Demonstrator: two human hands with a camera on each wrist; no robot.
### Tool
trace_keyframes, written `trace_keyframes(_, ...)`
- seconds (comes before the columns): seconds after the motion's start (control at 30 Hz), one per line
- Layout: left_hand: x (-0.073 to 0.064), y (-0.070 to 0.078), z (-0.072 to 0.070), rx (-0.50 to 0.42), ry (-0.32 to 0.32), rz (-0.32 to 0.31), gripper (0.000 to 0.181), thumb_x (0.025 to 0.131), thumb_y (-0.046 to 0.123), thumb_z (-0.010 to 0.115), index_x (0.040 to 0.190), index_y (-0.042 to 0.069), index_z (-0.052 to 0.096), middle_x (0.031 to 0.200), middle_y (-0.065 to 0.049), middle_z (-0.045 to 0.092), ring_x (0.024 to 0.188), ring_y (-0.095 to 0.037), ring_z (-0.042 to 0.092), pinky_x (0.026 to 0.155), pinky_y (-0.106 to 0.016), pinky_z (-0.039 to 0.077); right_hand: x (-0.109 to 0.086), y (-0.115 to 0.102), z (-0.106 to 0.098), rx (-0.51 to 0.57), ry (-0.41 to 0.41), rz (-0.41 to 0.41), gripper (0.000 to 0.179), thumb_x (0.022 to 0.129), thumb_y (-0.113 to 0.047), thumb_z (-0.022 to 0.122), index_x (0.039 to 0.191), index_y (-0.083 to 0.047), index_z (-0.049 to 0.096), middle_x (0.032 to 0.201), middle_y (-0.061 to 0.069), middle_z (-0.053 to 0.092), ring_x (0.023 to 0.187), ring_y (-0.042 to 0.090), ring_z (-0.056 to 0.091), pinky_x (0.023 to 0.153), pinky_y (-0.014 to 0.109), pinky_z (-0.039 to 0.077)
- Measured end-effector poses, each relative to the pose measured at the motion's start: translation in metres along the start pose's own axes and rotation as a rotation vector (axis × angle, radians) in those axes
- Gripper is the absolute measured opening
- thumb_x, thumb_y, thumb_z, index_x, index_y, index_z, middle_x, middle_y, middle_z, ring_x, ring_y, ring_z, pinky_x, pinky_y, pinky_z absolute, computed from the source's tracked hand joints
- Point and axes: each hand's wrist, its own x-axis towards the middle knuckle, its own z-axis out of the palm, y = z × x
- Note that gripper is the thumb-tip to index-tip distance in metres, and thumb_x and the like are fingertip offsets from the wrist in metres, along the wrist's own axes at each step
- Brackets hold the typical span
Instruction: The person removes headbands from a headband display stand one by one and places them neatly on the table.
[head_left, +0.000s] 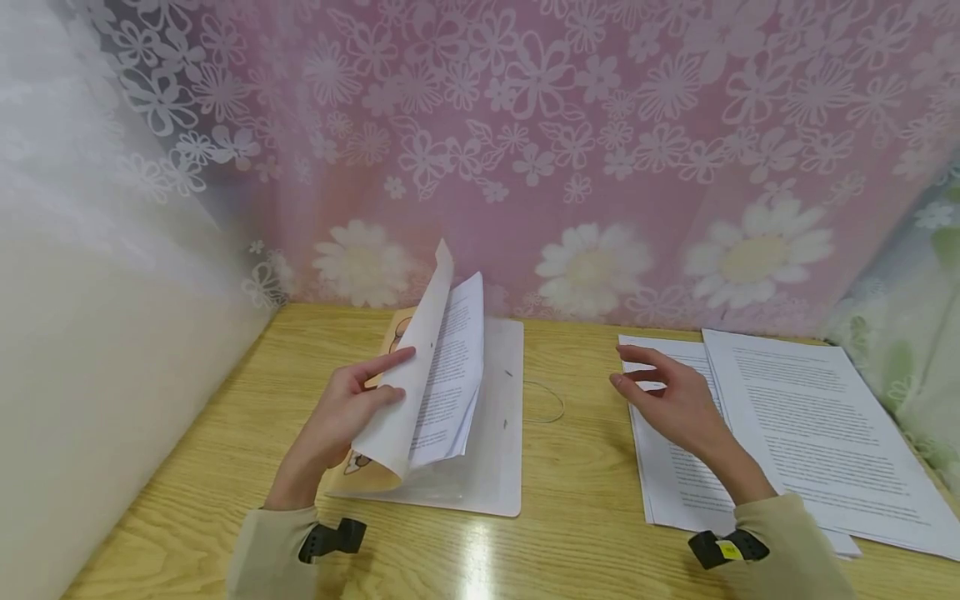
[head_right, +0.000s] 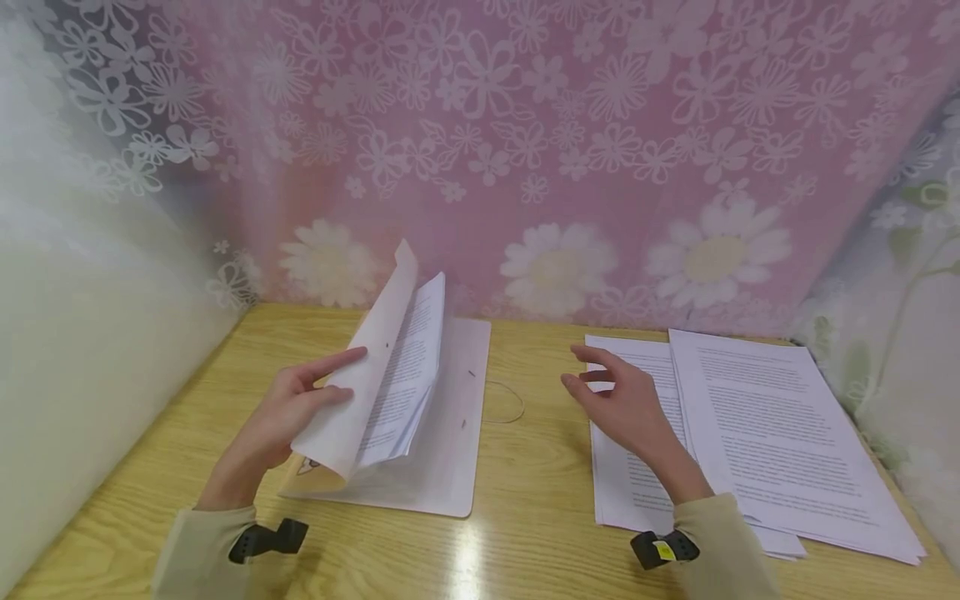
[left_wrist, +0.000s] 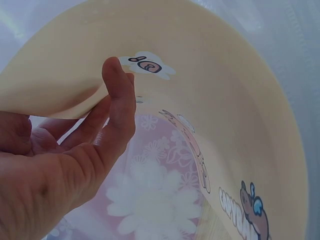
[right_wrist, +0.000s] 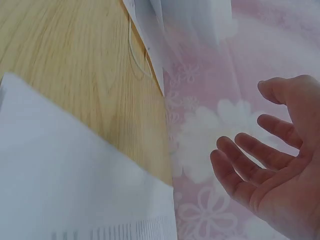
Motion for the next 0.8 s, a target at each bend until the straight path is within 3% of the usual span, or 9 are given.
trace_keyframes(0.3, 0.0, 0.0, 0.002, -0.005, 0.005, -0.007, 0.052, 0.09, 0.005, 0.053, 0.139, 0.023, 0.049, 0.128, -0.023, 0.055, 0.082, -0.025, 0.069, 0.065, -0.037, 0.057, -0.013, 0.02, -0.023, -0.078, 0.05, 0.039, 0.049, 0.09, -0.04, 0.062, 0.133, -0.019, 0.054, 0.121, 0.012, 0.064, 0.095, 0.032, 0.067, 0.065, 0.022, 0.055)
trace_keyframes(0.33, 0.0, 0.0, 0.002, -0.006, 0.005, -0.009, 0.052, 0.09, 0.006, 0.053, 0.139, 0.023, 0.049, 0.128, -0.023, 0.055, 0.081, -0.025, 0.069, 0.065, -0.037, 0.057, -0.014, 0.022, -0.025, -0.089, 0.057, 0.042, 0.049, 0.089, -0.04, 0.062, 0.133, -0.019, 0.054, 0.121, 0.012, 0.064, 0.094, 0.029, 0.068, 0.065, 0.021, 0.055)
trace_keyframes(0.47, 0.001, 0.0, 0.001, -0.005, 0.002, -0.008, 0.052, 0.09, 0.006, 0.053, 0.139, 0.024, 0.049, 0.127, -0.024, 0.056, 0.078, -0.025, 0.069, 0.063, -0.037, 0.057, -0.018, 0.03, -0.035, -0.113, 0.073, 0.066, 0.051, 0.089, -0.041, 0.063, 0.133, -0.018, 0.055, 0.126, 0.013, 0.061, 0.088, -0.008, 0.062, 0.064, 0.016, 0.053)
trace_keyframes(0.53, 0.001, 0.0, 0.001, -0.004, 0.001, -0.01, 0.052, 0.09, 0.006, 0.053, 0.139, 0.024, 0.05, 0.126, -0.024, 0.056, 0.076, -0.025, 0.068, 0.062, -0.038, 0.057, -0.02, 0.034, -0.041, -0.125, 0.082, 0.08, 0.052, 0.088, -0.041, 0.063, 0.133, -0.018, 0.054, 0.127, 0.014, 0.06, 0.086, -0.013, 0.058, 0.063, 0.015, 0.051)
trace_keyframes(0.6, 0.001, 0.0, 0.001, -0.002, 0.001, -0.012, 0.052, 0.09, 0.006, 0.053, 0.139, 0.024, 0.05, 0.124, -0.024, 0.057, 0.076, -0.025, 0.069, 0.062, -0.038, 0.057, -0.022, 0.037, -0.046, -0.138, 0.088, 0.103, 0.053, 0.088, -0.043, 0.063, 0.134, -0.018, 0.054, 0.129, 0.015, 0.059, 0.087, -0.005, 0.062, 0.062, 0.014, 0.05)
trace_keyframes(0.73, 0.0, 0.0, 0.001, -0.004, 0.0, -0.015, 0.052, 0.09, 0.006, 0.053, 0.139, 0.025, 0.05, 0.123, -0.024, 0.057, 0.076, -0.025, 0.069, 0.062, -0.038, 0.057, -0.026, 0.045, -0.054, -0.165, 0.088, 0.139, 0.055, 0.088, -0.044, 0.062, 0.135, -0.017, 0.052, 0.129, 0.018, 0.058, 0.094, 0.026, 0.067, 0.06, 0.016, 0.049)
trace_keyframes(0.8, 0.0, 0.0, 0.002, -0.007, 0.0, -0.017, 0.052, 0.09, 0.006, 0.053, 0.139, 0.025, 0.05, 0.123, -0.024, 0.057, 0.076, -0.026, 0.069, 0.062, -0.038, 0.057, -0.028, 0.049, -0.059, -0.173, 0.084, 0.156, 0.057, 0.088, -0.045, 0.062, 0.136, -0.017, 0.051, 0.129, 0.019, 0.058, 0.095, 0.029, 0.066, 0.059, 0.015, 0.048)
